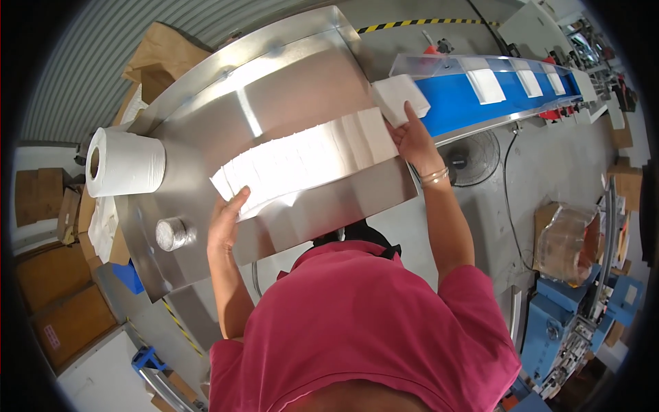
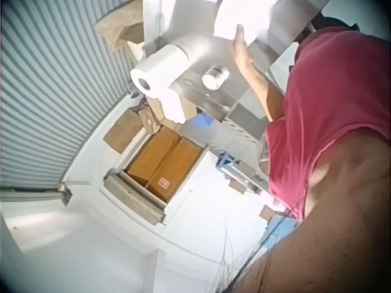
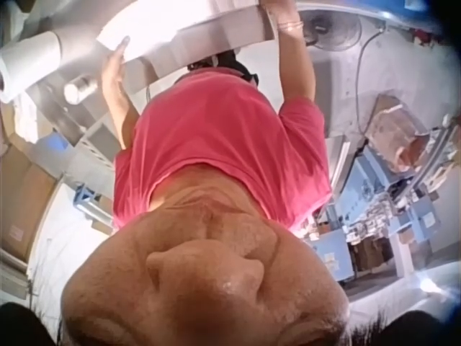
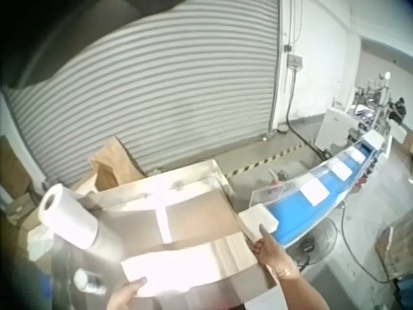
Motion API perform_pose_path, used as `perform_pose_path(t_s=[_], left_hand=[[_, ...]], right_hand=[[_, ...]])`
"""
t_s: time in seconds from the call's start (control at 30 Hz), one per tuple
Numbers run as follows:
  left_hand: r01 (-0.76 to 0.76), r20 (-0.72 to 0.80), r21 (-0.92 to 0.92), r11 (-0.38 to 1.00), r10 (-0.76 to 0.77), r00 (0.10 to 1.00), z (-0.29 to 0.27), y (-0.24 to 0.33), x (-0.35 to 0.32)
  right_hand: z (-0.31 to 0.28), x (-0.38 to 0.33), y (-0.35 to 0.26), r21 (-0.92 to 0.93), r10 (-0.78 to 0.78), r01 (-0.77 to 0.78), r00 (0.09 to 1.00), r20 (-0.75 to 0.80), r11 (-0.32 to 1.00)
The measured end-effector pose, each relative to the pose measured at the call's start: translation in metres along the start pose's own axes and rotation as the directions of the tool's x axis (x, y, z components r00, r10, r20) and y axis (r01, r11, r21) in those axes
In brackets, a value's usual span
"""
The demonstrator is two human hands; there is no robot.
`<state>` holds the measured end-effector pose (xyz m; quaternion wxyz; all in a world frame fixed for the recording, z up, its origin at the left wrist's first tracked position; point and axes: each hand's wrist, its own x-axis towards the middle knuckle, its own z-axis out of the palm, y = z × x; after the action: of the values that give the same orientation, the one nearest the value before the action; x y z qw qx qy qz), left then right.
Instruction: Loading stacks of folded tissues onto a conveyor belt for packaging.
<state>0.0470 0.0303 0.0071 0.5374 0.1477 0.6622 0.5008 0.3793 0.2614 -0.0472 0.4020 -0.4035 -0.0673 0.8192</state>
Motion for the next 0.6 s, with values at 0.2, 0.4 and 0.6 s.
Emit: perform_pose_path(t_s=[0.2, 0.4, 0.6], left_hand=[[-0.009, 0.011, 0.035, 0.999, 0.008, 1.000, 0.014, 0.002, 0.000], [-0.030, 0.027, 0.038, 0.999, 0.029, 0.999, 0.015, 0.001, 0.003], [-0.022, 0.004, 0.087, 0.996, 0.022, 1.000, 0.016, 0.001, 0.003]], right_hand=[[0.040, -0.032, 0.009, -0.760, -0.043, 0.339, 0.924, 0.381, 0.555], [0.046, -0.031, 0.011, -0.548, 0.027, 0.074, 0.984, 0.174, 0.834], [0.011, -0.010, 0.000, -0.659, -0.095, 0.180, 0.982, 0.163, 0.730]])
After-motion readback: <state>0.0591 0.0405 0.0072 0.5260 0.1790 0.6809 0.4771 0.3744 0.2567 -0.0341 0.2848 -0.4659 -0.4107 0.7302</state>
